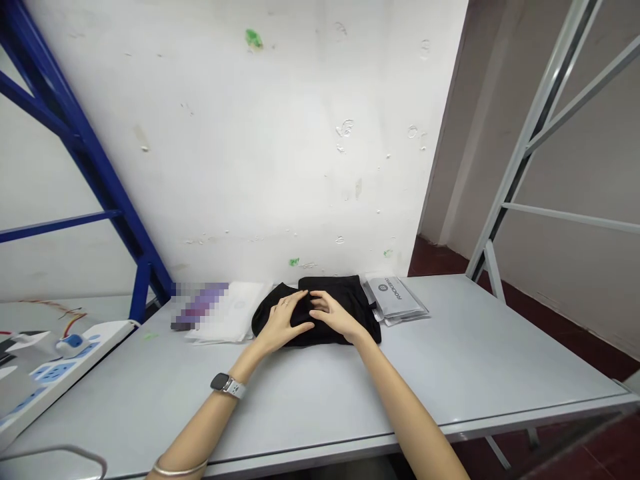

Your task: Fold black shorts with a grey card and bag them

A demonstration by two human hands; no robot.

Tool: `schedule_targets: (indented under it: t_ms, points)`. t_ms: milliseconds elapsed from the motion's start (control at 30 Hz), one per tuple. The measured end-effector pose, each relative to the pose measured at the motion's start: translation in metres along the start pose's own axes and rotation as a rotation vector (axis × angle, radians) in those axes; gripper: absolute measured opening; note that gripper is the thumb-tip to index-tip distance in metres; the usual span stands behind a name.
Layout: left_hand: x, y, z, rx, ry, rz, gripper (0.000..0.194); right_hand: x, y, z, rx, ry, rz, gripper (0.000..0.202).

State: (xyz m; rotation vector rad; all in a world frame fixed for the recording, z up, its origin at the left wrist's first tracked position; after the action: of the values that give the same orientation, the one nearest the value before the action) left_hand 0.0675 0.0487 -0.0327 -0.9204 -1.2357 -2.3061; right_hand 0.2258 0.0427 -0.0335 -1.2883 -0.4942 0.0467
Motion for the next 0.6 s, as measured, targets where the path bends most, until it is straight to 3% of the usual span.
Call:
schedule_targets:
  t_ms: [133,233,300,400,467,600]
  points:
    - [0.014,-0.001,0.003,-0.005,0.12,-0.052,0.074,-0.004,-0.017,-0.001,0.131,-0.142,0.139,0.044]
    - [0.043,-0.006,0.003,0.008,0.183,-0.074,0.067,0.025,-0.003,0.008,0.144,0.054,-0.137,0.043]
    - [0.065,-0.016,0.0,0.099,0.191,-0.108,0.054,0.048,0.016,0.015,0.075,0.214,-0.432,0.053]
    - [0.084,-0.037,-0.011,0.328,0.086,-0.247,0.033,0.065,0.042,0.024,-0.036,0.2,-0.767,0.057]
    - [0.092,-0.048,-0.019,0.435,0.069,-0.286,0.033,0.068,0.049,0.028,-0.036,0.165,-0.892,0.049]
    - [0.109,-0.057,-0.022,0.464,0.227,-0.215,0.036,0.076,0.04,0.029,0.043,0.22,-0.991,0.031]
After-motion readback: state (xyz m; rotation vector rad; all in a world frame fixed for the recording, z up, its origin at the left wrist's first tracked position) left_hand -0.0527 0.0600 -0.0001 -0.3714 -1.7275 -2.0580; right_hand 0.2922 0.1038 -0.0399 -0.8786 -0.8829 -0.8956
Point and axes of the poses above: each hand's wrist, its own z-axis towards the middle knuckle, its own x-axis out of the back of the hand, y = z × x, the point moved 6 cm from there along z, towards the middle knuckle, and after that the axes turned 7 degrees about -z, right-handed, at the moved point
